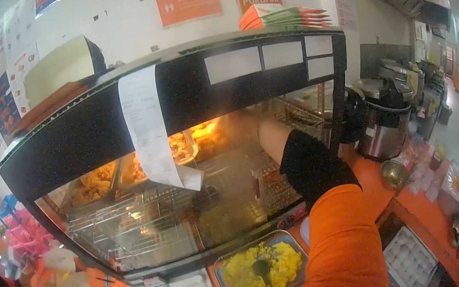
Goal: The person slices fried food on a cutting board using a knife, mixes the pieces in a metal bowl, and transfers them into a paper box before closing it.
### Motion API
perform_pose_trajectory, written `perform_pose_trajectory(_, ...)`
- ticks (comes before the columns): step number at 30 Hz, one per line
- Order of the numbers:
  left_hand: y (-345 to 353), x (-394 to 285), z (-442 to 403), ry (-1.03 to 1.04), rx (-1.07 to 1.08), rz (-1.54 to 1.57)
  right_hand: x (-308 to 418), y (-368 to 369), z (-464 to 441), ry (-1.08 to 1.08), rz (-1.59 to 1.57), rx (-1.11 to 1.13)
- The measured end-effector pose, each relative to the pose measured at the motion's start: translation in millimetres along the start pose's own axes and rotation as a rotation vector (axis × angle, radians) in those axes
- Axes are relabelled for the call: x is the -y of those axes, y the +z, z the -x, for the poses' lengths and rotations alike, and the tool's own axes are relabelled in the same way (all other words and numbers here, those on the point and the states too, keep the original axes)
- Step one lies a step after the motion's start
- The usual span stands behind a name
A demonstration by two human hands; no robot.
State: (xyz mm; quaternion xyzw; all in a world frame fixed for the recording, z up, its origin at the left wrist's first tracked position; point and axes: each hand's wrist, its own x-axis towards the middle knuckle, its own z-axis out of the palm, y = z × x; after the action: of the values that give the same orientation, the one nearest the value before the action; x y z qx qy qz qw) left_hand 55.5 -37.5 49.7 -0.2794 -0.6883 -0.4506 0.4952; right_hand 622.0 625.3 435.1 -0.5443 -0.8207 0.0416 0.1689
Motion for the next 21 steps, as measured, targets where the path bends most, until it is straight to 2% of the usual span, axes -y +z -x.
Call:
perform_pose_trajectory(1,3.4,0.7,-1.8,0.183,-0.04,-0.003,-2.5,-0.2,1.2,0.007,-0.023,-0.035)
perform_pose_trajectory(3,10.1,-6.8,-5.1,0.393,-0.099,-0.005,-7.6,-3.5,5.2,0.028,-0.068,-0.117)
perform_pose_trajectory(6,4.4,-64.6,-29.5,0.333,-0.003,-0.037,-17.8,-11.1,16.9,0.072,-0.155,-0.269)
perform_pose_trajectory(9,5.8,-15.7,-16.6,0.189,0.281,0.199,-32.4,-21.2,39.2,0.116,-0.266,-0.458)
perform_pose_trajectory(10,6.1,-100.3,-54.4,0.063,0.047,0.213,-37.6,-24.4,48.9,0.127,-0.306,-0.524)
perform_pose_trajectory(13,-0.6,-146.4,-92.2,-0.992,0.078,0.425,-55.9,-28.0,94.1,0.12,-0.494,-0.726)
perform_pose_trajectory(14,8.5,-143.2,-85.5,-1.066,0.062,0.628,-58.3,-24.2,114.5,0.097,-0.588,-0.782)
perform_pose_trajectory(15,12.3,-127.5,-75.7,-1.136,0.049,0.677,-56.5,-19.1,140.4,0.064,-0.726,-0.823)
perform_pose_trajectory(17,21.2,-106.4,-54.1,-1.127,0.108,0.636,-35.8,-5.9,198.4,-0.004,-1.066,-0.859)
perform_pose_trajectory(19,24.6,-112.3,-31.4,-0.947,0.315,0.583,31.3,11.6,262.2,0.141,-1.473,-0.79)
perform_pose_trajectory(20,25.5,-118.9,-20.3,-0.81,0.435,0.577,44.3,52.7,279.8,0.015,-1.185,-0.65)
perform_pose_trajectory(21,31.5,-149.6,-17.5,-0.775,0.432,0.453,52.9,99.2,293.3,-0.13,-0.9,-0.524)
